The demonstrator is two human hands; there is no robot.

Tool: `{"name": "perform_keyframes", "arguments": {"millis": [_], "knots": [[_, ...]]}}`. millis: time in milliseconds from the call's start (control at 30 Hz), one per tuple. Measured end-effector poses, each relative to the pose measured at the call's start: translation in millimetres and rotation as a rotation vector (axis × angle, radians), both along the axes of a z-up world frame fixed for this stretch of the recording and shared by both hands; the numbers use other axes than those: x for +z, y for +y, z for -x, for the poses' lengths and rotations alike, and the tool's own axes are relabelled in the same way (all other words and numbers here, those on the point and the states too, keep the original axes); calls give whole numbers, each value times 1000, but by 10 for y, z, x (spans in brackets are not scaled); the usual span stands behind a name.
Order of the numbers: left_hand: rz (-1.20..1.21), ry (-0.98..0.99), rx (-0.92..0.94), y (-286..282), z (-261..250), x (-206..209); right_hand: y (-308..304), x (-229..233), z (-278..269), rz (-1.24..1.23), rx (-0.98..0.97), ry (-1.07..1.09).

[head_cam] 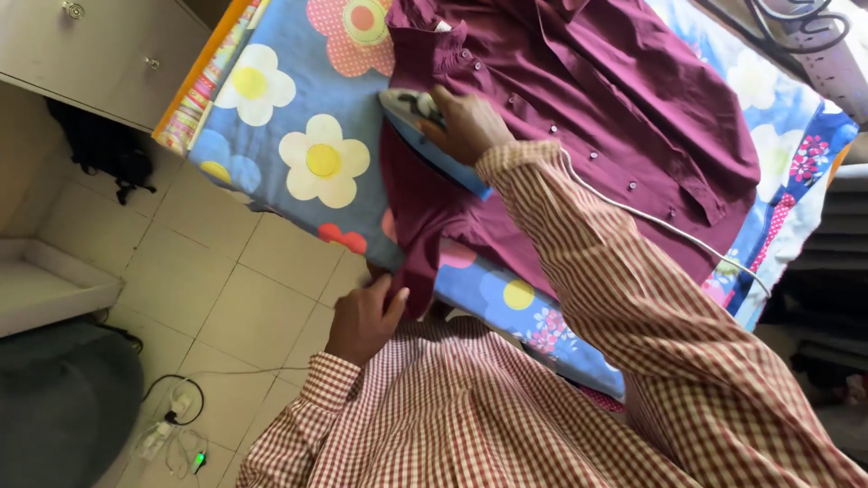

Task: The recorder irons a maroon long-sleeved shirt on a mattress and organizes items on a desk.

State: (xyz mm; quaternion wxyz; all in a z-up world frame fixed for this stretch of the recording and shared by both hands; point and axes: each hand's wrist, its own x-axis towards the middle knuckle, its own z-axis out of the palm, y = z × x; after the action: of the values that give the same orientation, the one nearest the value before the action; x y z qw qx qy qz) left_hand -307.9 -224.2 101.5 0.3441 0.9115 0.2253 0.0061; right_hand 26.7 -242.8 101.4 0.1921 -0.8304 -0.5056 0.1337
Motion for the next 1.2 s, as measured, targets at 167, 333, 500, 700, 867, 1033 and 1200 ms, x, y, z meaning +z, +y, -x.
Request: {"name": "perform_keyframes", "arguments": {"millis": [167, 333, 500, 700, 867, 1033, 1200], "knots": [[178, 27, 208, -142, 10, -18, -886, -102, 272, -6, -173, -40], [402, -16, 386, -214, -75, -54, -1634, 309, 662, 109, -216, 132], [219, -27, 332, -283, -216, -256, -1789, 468, 638, 183, -81, 111], [28, 47, 301, -212, -412, -294, -1301, 186, 420, 161, -382, 40], [37, 128, 235, -86, -418, -351, -697, -13, 152, 127, -662, -14], [110, 164, 151, 84, -435, -308, -293, -171, -148, 80, -834, -15], [158, 215, 24, 243, -491, -270, -268, -85, -138, 98, -875, 37]]}}
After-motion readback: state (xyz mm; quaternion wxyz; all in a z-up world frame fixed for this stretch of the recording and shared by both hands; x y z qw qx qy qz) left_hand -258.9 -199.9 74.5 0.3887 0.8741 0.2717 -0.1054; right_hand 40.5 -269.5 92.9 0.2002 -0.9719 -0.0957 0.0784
